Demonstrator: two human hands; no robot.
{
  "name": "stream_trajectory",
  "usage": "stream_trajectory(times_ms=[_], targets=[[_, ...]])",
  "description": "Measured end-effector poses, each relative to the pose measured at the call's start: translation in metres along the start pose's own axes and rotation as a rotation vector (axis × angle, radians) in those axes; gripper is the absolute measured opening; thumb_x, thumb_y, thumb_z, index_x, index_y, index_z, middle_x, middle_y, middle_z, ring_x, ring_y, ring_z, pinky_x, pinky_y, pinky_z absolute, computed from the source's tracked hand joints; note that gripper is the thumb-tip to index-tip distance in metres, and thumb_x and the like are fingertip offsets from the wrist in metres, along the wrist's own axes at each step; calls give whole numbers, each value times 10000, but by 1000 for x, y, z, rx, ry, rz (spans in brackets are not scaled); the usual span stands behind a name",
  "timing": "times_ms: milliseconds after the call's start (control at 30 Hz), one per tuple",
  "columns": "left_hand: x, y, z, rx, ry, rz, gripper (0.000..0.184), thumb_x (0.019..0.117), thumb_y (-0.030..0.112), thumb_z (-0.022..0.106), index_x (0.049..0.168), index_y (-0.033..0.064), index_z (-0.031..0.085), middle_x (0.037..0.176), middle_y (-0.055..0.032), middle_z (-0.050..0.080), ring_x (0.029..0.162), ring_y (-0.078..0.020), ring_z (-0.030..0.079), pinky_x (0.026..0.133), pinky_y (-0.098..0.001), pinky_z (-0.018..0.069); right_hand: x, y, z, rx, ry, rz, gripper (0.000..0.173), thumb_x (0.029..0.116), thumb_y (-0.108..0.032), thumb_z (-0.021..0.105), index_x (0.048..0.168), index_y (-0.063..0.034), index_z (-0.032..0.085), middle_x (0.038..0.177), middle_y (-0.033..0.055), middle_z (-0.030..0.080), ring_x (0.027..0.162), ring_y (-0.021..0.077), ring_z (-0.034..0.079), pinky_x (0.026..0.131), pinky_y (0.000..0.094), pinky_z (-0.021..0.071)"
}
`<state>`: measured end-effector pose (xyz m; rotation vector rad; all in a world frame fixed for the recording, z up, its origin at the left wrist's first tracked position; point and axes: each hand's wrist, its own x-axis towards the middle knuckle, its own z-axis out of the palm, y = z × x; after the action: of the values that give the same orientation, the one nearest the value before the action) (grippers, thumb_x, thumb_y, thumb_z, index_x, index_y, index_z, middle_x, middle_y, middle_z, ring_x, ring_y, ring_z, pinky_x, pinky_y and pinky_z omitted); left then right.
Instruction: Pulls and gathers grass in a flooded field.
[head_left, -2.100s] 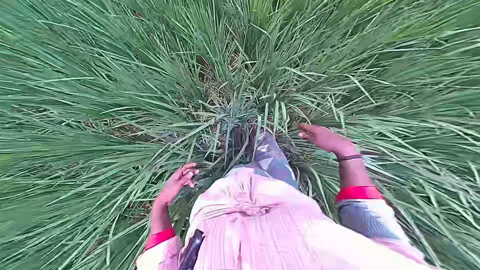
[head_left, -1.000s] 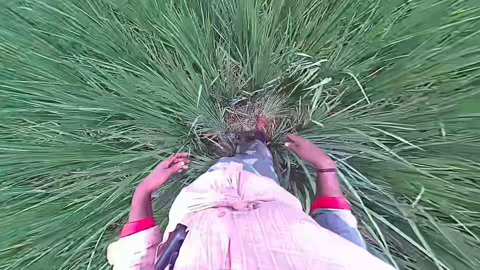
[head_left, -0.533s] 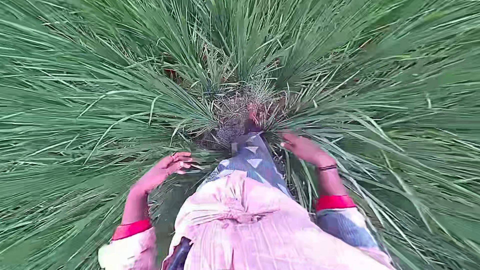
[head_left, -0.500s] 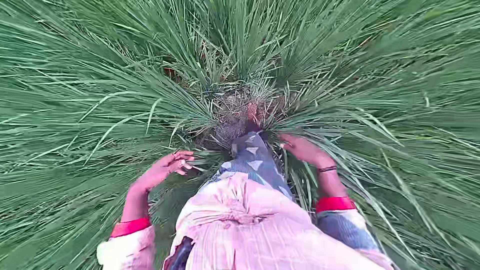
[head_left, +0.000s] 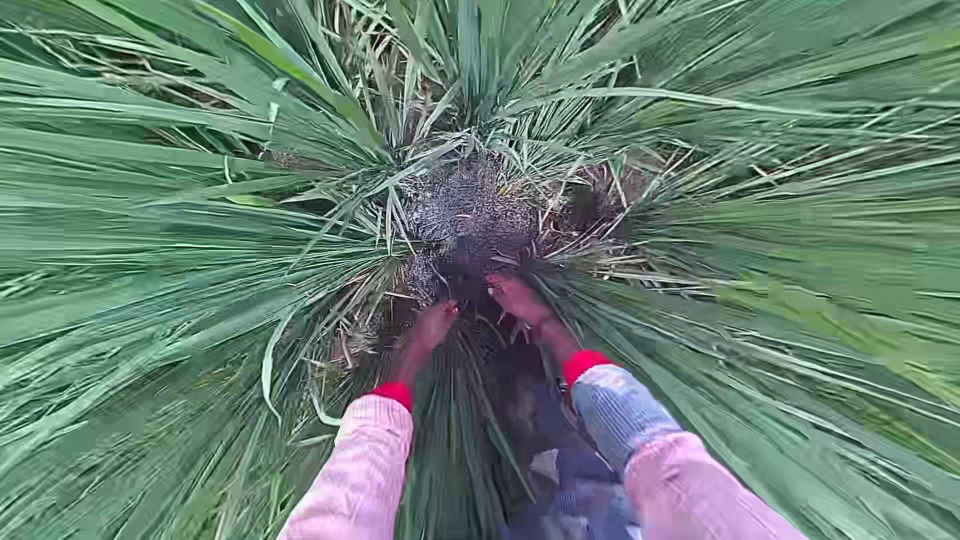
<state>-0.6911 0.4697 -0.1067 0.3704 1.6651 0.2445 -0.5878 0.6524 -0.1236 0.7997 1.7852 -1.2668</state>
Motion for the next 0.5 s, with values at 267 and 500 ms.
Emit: stream_trajectory(times_ms=[267,500], targets=[[148,-77,80,121,-85,-150,696,1045,482,517,1546,14,399,1616,-229,346,1502,-380,331,1204,-557,296,190,49,-1,344,130,219,483,1093,-117,473,1523,76,367,1519,290,459,1411,372,464,1183,469,355],[147,-134,178,30,-96,-307,851,954,297,697,1598,-20,241,1668,-271,175,1549,-390,211,1234,-494,272,340,89,-20,-292,479,-61,523,1056,-136,502,1523,73,395,1592,298,361,1503,422,335,1241,517,276]])
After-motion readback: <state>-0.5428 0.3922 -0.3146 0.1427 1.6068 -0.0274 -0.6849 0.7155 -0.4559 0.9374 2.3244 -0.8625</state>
